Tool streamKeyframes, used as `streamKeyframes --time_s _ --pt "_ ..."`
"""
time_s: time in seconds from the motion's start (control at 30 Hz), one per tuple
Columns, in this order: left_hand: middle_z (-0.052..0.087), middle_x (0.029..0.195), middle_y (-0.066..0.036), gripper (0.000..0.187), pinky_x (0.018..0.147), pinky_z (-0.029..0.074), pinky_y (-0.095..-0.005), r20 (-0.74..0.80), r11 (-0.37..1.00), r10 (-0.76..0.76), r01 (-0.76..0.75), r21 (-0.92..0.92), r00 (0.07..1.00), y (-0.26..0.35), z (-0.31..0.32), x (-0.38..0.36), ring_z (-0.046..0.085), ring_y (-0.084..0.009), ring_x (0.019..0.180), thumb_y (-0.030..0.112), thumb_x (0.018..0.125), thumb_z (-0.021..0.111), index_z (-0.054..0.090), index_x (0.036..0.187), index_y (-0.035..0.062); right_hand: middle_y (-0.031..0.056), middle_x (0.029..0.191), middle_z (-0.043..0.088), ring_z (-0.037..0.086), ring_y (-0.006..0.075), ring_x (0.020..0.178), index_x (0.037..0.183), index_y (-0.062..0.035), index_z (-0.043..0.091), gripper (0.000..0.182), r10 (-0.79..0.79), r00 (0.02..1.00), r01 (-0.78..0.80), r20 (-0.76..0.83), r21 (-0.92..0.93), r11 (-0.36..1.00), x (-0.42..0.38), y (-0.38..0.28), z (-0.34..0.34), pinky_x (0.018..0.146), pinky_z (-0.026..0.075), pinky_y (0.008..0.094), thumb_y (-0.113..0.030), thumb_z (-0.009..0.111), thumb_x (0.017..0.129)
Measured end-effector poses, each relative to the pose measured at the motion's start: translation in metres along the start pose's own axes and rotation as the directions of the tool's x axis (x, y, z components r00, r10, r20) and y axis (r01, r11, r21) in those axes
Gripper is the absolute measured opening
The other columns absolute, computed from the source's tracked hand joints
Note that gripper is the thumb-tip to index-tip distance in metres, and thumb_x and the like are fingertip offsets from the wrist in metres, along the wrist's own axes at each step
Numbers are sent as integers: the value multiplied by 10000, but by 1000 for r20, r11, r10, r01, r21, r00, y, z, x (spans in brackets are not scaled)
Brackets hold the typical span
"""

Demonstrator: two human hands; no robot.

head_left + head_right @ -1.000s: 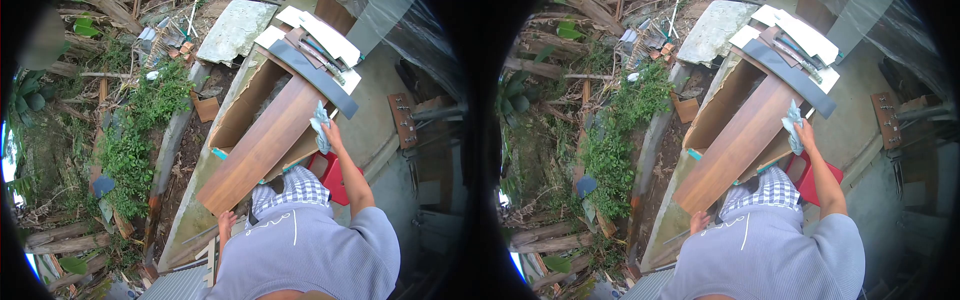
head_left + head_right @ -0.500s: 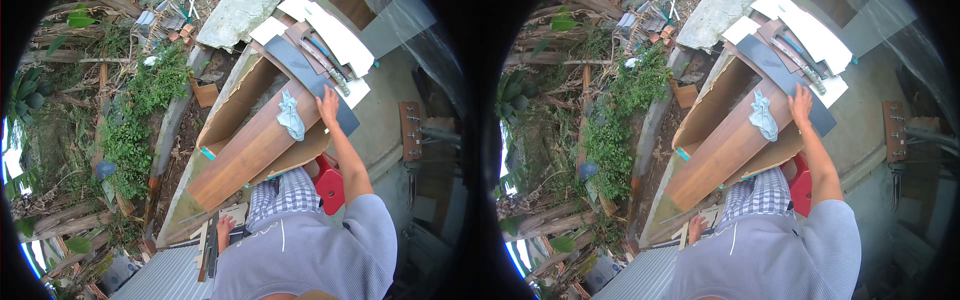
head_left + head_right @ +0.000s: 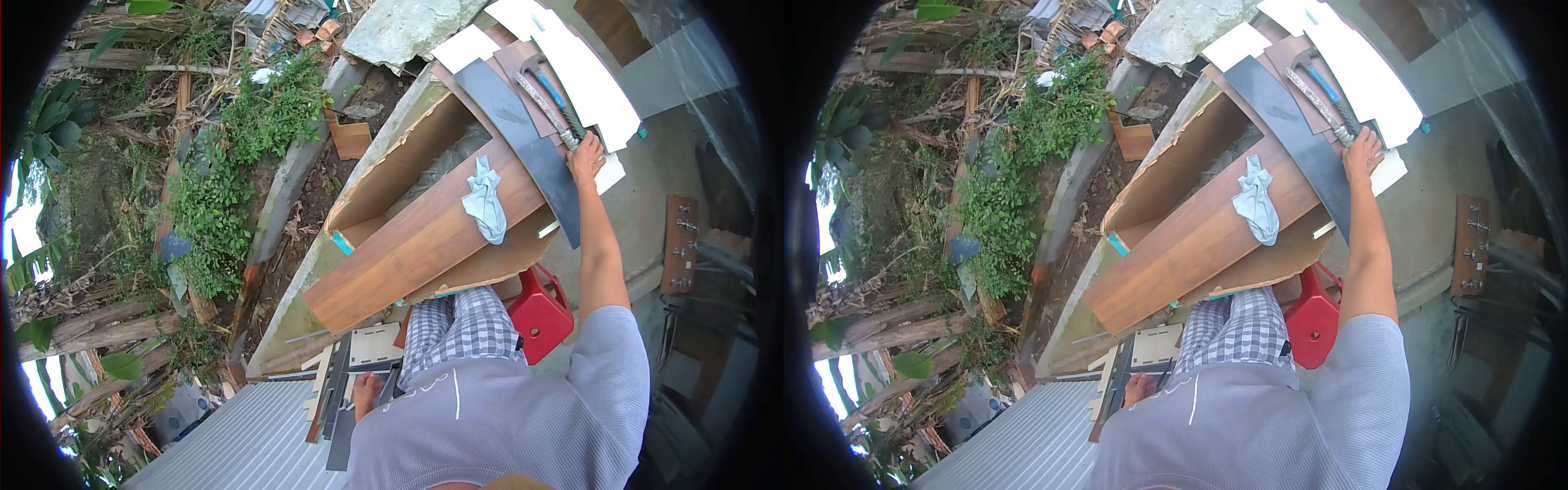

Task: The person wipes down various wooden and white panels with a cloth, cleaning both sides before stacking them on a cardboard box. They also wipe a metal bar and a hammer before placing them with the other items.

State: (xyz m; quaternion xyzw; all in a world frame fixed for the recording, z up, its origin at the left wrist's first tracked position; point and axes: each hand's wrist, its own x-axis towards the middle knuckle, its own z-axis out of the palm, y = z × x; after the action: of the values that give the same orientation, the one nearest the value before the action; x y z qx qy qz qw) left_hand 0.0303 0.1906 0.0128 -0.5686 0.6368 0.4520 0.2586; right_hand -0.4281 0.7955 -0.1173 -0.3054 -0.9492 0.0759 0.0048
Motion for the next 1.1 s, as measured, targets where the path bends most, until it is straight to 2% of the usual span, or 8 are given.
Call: streamKeyframes --time_s 0.27,0.43,0.47,0.63,0.7,0.83,0.97,1.1 --pt "602 973 -88 368 621 485 -288 33 991 -38 34 128 999 0 9 -12 622 -193 727 268 842 543 478 1135 53 112 1033 521 501 282 1021 1090 -86 410 468 -67 997 65 -23 -78 995 12 7 3 870 359 491 -153 622 678" --pt "602 981 -97 392 596 490 -274 4 998 -19 19 67 1000 12 12 -12 633 -203 755 265 844 546 463 1143 26 166 972 549 546 351 911 1068 -34 414 489 -122 991 120 58 33 992 19 11 1 796 425 434 -171 658 667" --pt "602 979 -101 390 591 493 -269 5 999 -8 8 53 1000 17 13 -13 633 -200 747 264 843 545 467 1140 23 168 934 566 568 357 859 1014 -45 428 420 -154 987 152 36 37 988 15 9 -5 758 445 414 -192 633 678" --pt "615 924 -105 373 522 483 -251 0 997 51 -50 53 999 18 14 -5 631 -182 708 266 846 529 492 1114 9 196 925 599 569 378 885 1055 -45 412 436 -167 977 162 136 47 986 8 2 -23 766 425 457 -252 605 724" --pt "620 905 -104 369 540 478 -242 1 998 53 -53 46 999 24 17 -8 625 -173 700 250 835 532 498 1113 10 207 917 598 568 394 873 1028 -41 410 456 -238 971 235 35 57 970 8 8 -14 740 433 470 -302 627 724" --pt "591 953 -109 387 666 524 -282 19 999 53 -53 -2 998 21 21 -2 609 -180 769 214 806 569 497 1103 -23 200 877 603 578 398 815 1074 -74 419 459 -215 976 215 26 11 977 4 7 -23 698 443 465 -300 634 738" --pt "599 934 -101 398 603 496 -256 35 999 30 -29 -14 999 21 25 11 609 -173 753 228 811 568 489 1121 -9 192 860 604 577 390 785 1083 -77 426 453 -279 958 284 -58 87 955 -27 -12 -50 693 438 455 -269 625 724" --pt "606 923 -88 408 564 456 -236 77 996 78 -75 -41 994 2 29 33 611 -163 743 244 819 560 473 1145 15 210 805 600 575 400 739 1036 -74 429 426 -374 927 371 -11 167 914 -87 -36 -49 648 442 455 -267 639 720"
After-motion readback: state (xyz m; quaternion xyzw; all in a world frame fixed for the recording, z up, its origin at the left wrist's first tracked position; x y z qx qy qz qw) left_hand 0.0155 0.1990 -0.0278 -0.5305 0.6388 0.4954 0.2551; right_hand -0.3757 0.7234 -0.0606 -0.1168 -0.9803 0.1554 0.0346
